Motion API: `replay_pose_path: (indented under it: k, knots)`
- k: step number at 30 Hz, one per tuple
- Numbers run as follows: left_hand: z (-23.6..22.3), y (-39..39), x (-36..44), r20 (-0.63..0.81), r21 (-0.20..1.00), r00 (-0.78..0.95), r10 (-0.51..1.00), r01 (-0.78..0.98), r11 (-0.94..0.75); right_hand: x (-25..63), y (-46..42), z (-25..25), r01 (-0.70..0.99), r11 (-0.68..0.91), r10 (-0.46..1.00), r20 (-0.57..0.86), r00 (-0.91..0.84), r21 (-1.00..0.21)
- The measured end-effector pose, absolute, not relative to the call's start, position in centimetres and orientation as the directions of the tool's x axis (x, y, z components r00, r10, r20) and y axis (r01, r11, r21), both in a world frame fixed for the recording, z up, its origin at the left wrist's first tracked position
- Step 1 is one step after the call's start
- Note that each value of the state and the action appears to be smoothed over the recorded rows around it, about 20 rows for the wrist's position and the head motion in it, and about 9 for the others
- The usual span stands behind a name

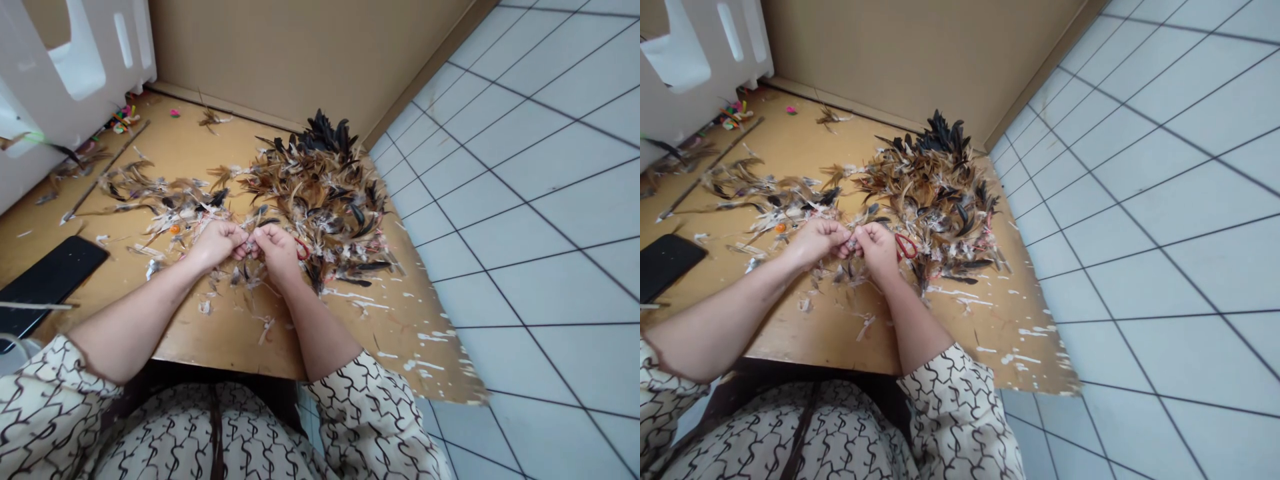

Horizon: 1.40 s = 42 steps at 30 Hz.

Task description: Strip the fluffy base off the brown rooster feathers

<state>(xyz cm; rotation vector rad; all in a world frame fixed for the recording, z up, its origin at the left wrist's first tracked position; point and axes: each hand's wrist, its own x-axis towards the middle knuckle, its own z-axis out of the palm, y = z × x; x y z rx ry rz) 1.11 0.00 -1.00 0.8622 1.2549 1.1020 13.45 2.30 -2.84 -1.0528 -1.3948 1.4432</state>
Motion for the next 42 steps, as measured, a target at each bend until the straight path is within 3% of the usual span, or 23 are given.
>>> replay_pose_path:
  k: [9,17,30,38,42]
  knots:
    - [-1.3,0.5,-0.4,-0.141,0.986,0.030,0.990,0.090,0.138,13.6,2.3,-2.9,0.035,-0.071,0.915,-0.079,-0.395,-0.997]
    - [-1.3,0.6,-0.8,-0.129,0.944,0.063,0.990,0.314,0.103,13.9,2.5,-2.8,-0.002,-0.188,0.882,-0.168,-0.440,-0.982]
    - [-0.9,-0.2,0.0,0.072,0.756,0.006,0.997,0.651,-0.058,13.7,2.3,-2.4,-0.002,-0.228,0.885,-0.206,-0.418,-0.974]
    - [-0.7,-0.3,0.1,0.064,0.541,0.054,0.996,0.837,-0.080,13.7,2.3,-2.2,0.103,-0.216,0.854,-0.239,-0.462,-0.971]
    - [-0.6,-0.5,0.3,0.077,0.522,0.068,0.995,0.847,-0.098,13.6,2.1,-2.3,0.192,-0.186,0.848,-0.256,-0.463,-0.964]
